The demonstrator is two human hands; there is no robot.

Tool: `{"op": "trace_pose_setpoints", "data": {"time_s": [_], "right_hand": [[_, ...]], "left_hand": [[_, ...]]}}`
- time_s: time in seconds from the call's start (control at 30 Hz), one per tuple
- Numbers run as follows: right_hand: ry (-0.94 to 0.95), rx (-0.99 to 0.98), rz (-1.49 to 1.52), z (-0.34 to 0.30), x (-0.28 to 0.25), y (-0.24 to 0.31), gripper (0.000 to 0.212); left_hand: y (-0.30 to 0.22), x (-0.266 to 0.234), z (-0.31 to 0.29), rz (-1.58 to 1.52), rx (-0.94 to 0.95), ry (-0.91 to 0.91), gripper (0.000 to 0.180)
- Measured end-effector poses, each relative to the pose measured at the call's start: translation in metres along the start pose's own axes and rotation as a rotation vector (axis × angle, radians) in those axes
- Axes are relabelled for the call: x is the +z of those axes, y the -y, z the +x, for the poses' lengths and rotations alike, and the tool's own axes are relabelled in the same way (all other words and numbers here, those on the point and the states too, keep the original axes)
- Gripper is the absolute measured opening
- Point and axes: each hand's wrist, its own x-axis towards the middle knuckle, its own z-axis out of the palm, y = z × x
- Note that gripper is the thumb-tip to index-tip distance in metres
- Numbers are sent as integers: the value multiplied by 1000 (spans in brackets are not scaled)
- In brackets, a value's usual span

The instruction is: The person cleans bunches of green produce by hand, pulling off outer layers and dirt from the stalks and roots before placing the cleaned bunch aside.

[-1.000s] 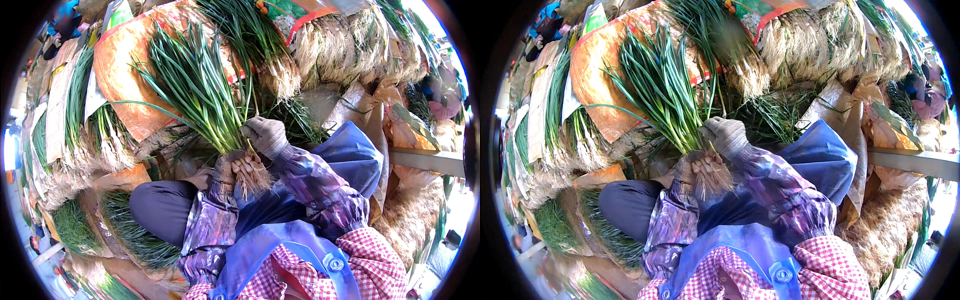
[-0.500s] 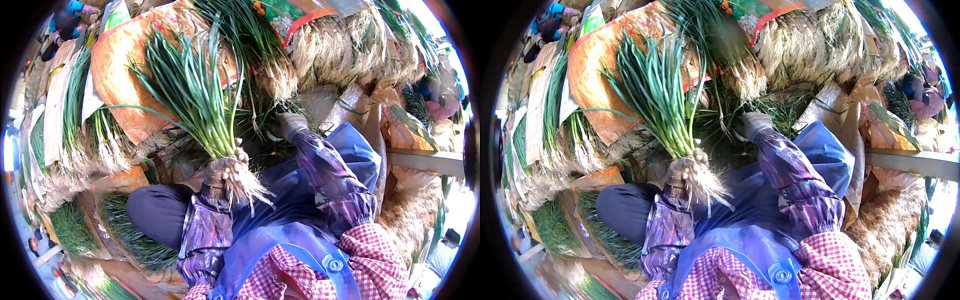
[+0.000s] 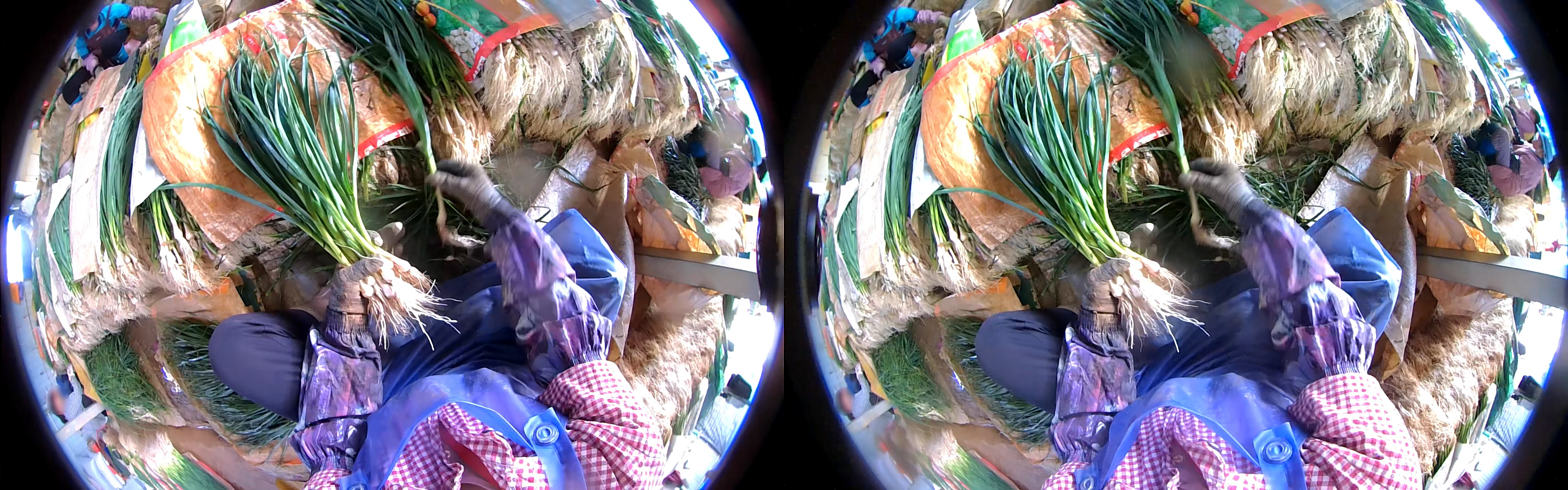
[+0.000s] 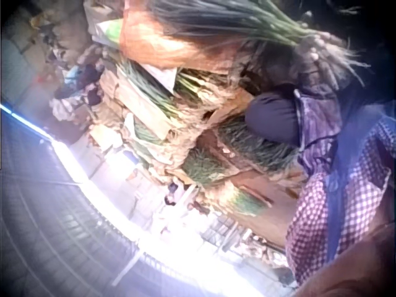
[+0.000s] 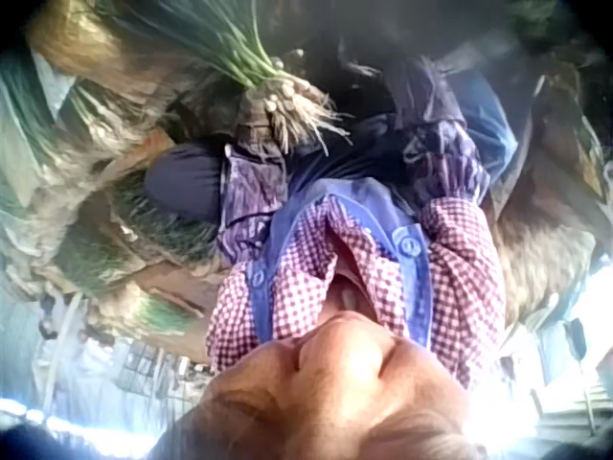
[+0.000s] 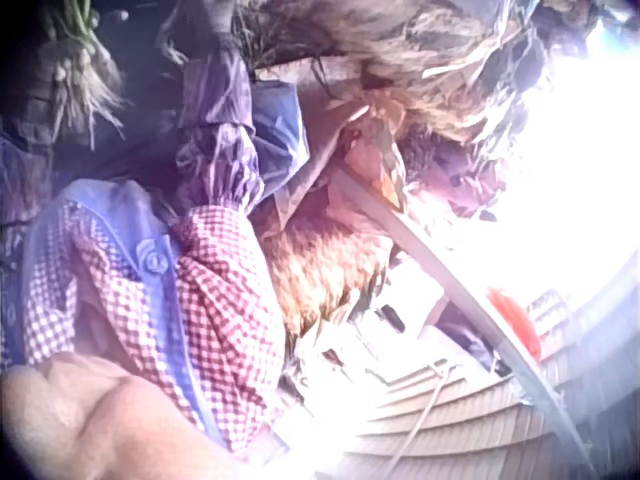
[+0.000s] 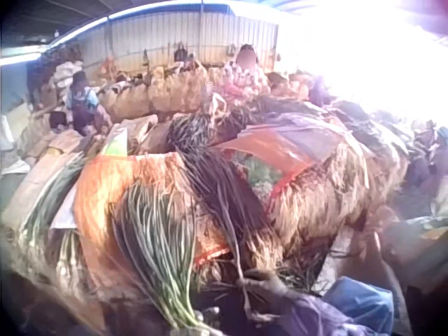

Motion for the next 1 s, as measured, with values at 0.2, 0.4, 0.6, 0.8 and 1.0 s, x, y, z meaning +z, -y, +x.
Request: {"op": "trace_pose_setpoints", "data": {"time_s": [0.2, 0.4, 0.6, 0.8, 1.0], "right_hand": [[262, 125, -119, -37, 72, 12, 26], [-598, -374, -1051, 36, 0, 26, 29], [-403, -299, -1133, 55, -7, 40, 28], [151, 153, 252, -41, 56, -16, 29], [21, -68, -810, -25, 50, 20, 45]], "left_hand": [[23, -40, -2, 33, -200, -162, 28], [3, 25, 0, -75, 273, 248, 41], [3, -8, 28, -76, 65, 19, 38], [6, -6, 27, 105, 86, -251, 25], [13, -6, 21, 202, 23, -295, 21]]}}
